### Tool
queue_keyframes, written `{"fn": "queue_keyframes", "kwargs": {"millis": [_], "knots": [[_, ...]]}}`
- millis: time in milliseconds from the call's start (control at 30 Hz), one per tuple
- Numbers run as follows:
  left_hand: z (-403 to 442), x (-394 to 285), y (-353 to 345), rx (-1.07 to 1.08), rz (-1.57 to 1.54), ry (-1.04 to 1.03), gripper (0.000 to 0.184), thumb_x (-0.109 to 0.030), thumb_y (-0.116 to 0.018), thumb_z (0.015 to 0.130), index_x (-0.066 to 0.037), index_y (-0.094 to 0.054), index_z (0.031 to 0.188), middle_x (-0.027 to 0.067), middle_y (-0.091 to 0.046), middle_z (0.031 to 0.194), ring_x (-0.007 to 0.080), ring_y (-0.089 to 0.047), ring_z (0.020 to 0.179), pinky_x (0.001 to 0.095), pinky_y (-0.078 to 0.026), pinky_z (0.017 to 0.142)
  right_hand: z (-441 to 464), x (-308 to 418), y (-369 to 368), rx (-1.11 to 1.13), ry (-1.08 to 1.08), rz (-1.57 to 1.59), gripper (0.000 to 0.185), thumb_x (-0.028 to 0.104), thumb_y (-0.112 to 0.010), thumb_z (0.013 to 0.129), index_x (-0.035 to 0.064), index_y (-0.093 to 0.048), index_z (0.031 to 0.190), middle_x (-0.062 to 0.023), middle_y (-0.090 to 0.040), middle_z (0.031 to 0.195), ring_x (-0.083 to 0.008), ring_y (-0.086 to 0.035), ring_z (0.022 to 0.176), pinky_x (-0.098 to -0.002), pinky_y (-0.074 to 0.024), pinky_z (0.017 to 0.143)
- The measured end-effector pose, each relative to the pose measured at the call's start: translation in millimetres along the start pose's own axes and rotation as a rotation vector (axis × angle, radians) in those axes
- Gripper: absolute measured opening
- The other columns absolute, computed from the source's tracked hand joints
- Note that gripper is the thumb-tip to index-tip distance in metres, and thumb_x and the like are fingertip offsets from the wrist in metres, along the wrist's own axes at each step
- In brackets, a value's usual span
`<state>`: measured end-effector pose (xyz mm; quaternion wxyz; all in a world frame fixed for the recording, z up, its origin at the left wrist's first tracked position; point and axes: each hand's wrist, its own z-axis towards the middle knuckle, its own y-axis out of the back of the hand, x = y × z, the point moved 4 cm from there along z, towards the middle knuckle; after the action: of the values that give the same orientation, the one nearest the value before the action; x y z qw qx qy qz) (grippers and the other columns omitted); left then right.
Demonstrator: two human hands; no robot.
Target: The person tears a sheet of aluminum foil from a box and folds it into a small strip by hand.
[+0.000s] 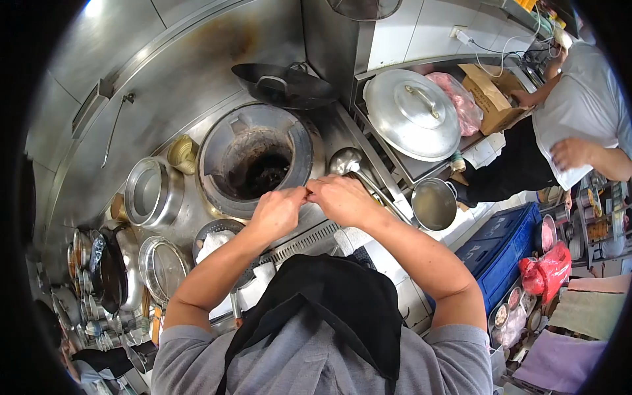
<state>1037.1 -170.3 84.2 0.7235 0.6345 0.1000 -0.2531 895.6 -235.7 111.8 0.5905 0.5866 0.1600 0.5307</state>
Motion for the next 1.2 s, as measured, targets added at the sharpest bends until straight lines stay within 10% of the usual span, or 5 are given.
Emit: {"fn": "queue_keyframes", "kwargs": {"millis": [1200], "knots": [[9.6,6.6,15.6,0.029,-0.138,-0.011,0.009,-0.009,-0.056,0.092,-0.003,-0.063,0.092,0.017,-0.068,0.075,0.0375,-0.068,0.073,0.0466,-0.053,0.066,-2.9,-13.2,-4.3,0.043,-0.022,-0.025,0.008,0.0,-0.059,0.081,0.0058,-0.062,0.086,-0.0091,-0.07,0.082,-0.0316,-0.067,0.082,-0.0406,-0.0414,0.077]]}}
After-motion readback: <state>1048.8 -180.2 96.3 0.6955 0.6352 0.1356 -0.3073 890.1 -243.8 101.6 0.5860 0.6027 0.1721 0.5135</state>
